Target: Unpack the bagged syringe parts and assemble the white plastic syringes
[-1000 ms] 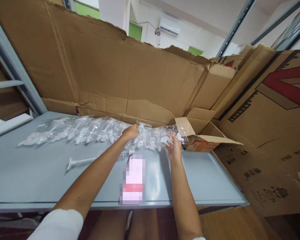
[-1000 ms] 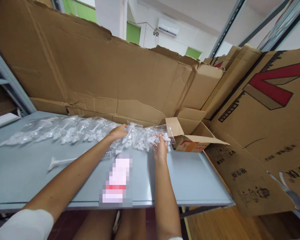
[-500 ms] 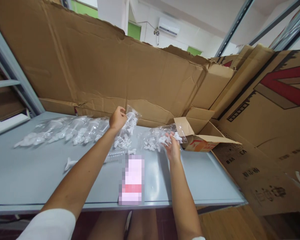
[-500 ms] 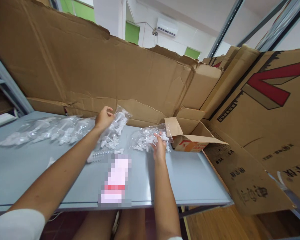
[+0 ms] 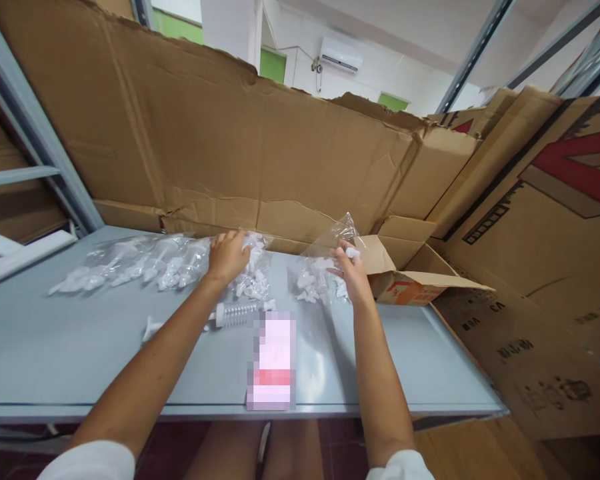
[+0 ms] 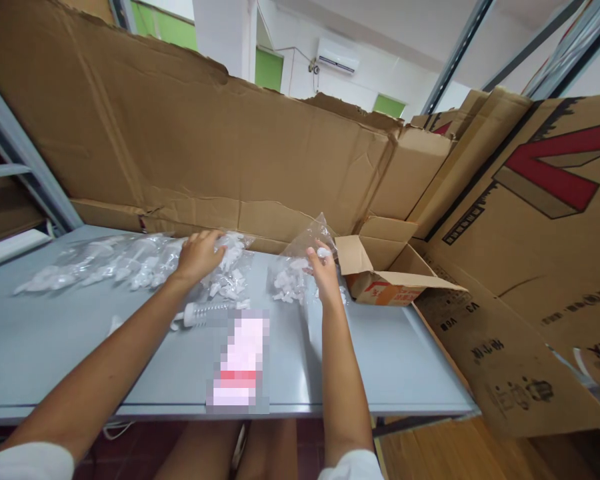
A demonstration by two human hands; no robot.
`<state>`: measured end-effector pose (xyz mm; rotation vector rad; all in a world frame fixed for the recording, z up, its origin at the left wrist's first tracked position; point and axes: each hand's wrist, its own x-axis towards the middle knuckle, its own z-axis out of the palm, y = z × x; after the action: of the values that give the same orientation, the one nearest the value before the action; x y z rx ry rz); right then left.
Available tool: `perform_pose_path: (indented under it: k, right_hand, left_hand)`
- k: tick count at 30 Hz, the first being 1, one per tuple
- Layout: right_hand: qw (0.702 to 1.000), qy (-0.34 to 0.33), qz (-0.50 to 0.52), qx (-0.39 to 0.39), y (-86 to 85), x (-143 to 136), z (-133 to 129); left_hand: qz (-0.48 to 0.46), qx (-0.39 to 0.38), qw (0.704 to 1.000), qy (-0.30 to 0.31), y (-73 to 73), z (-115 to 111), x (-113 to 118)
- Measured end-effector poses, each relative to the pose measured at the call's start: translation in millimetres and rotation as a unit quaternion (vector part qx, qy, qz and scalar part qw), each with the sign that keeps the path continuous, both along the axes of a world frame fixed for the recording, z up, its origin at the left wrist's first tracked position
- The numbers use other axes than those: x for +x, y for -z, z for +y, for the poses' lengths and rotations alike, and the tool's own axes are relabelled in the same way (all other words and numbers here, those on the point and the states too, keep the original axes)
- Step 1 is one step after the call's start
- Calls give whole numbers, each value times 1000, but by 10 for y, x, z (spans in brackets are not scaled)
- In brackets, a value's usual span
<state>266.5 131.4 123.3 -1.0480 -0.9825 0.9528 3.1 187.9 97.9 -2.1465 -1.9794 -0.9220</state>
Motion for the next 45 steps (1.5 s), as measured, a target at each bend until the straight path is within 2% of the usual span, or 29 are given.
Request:
perform_pose_path:
  k: [2,4,7,10,14,23,27,31,34,37,41,45]
  right_hand:
    - [1000,-4,-12,-4,-17,4,19]
    - [1000,-1,-20,-7,-15,16,30]
    - [1000,7,-28,2,-8,43,23]
    - [999,-16,-28,26,-35,66,-14]
    - [997,-42,-25,51,-120,67,-64]
    - [996,-22,-25,87,-180,4,-56]
    - [996,-15,-13,91,-177,12,-75]
    - [995,-22,-16,95,-140,35,-92]
    - [996,-25,-8,90,-97,54,-96]
    - [996,-9,-6,92,-86,68,-102]
    - [994,25,-16,110,-169,62,-115]
    - [989,44,-24,138,-272,64,-117]
  left_hand:
    - [28,-14,995,95,0,-174,133]
    - [57,-60,977,198,28,-337,249]
    - [109,-141,942,283,99,-503,357]
    - [140,-160,934,286,162,-554,397]
    - [157,-130,938,279,230,-547,422]
    - [162,-120,932,301,327,-562,497]
    - [142,-129,936,295,340,-560,489]
    - [129,-91,946,284,357,-549,509]
    - [77,-50,959,269,362,-525,532]
    - [32,-53,962,265,364,-495,543]
    - [36,-98,957,270,384,-470,542]
    - [16,-92,957,274,366,-478,535]
